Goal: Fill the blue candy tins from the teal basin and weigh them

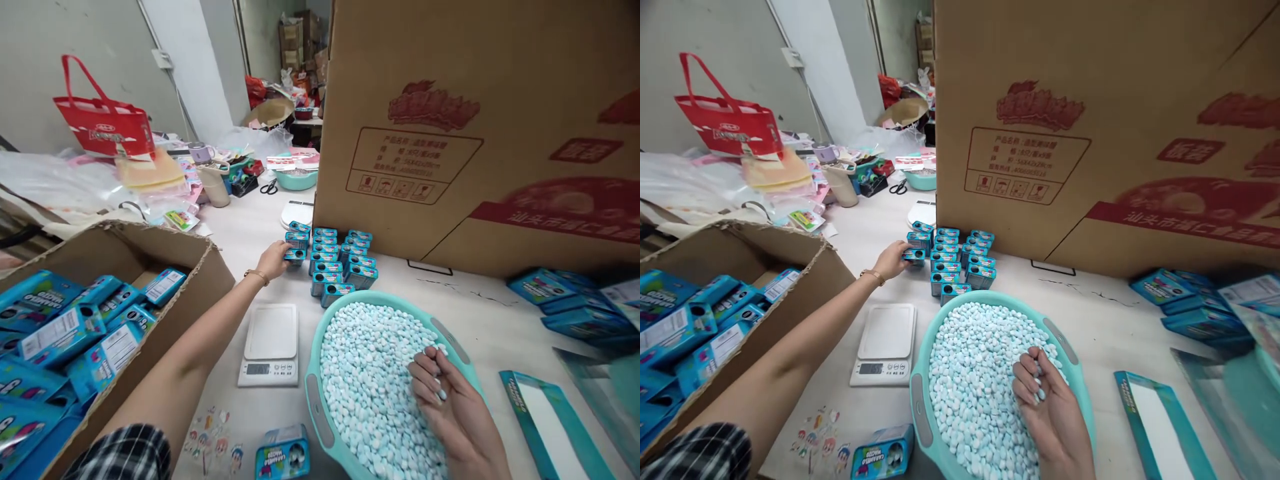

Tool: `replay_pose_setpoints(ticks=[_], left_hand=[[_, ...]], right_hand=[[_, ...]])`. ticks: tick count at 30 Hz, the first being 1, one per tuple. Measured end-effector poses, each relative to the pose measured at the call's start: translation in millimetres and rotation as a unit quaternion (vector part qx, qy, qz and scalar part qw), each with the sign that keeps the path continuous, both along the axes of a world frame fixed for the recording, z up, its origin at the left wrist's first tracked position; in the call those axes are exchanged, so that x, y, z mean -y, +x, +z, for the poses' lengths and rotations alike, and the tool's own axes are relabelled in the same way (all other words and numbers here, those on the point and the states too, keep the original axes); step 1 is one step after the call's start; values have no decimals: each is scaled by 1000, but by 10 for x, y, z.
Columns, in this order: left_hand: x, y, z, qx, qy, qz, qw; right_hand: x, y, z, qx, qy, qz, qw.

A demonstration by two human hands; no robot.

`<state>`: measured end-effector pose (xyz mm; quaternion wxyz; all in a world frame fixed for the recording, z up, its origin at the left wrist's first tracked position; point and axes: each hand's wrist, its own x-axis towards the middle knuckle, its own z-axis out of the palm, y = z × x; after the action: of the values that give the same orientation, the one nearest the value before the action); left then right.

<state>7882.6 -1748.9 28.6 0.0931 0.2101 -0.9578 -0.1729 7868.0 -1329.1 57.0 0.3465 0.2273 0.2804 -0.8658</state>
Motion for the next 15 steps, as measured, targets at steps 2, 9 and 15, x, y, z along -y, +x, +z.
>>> replay_pose_setpoints(ticks=[2,9,15], left_hand=[[-1,-133,-27,7,6,11,1000],[-110,-43,-18,46,55,126,989],[-98,-118,-41,62,225,259,937]], right_hand=[[-37,9,5,6,-6,-9,1000],[-152,-17,-96,-15,-7,0,1000],[-72,0,-106,-12,-26,23,999]])
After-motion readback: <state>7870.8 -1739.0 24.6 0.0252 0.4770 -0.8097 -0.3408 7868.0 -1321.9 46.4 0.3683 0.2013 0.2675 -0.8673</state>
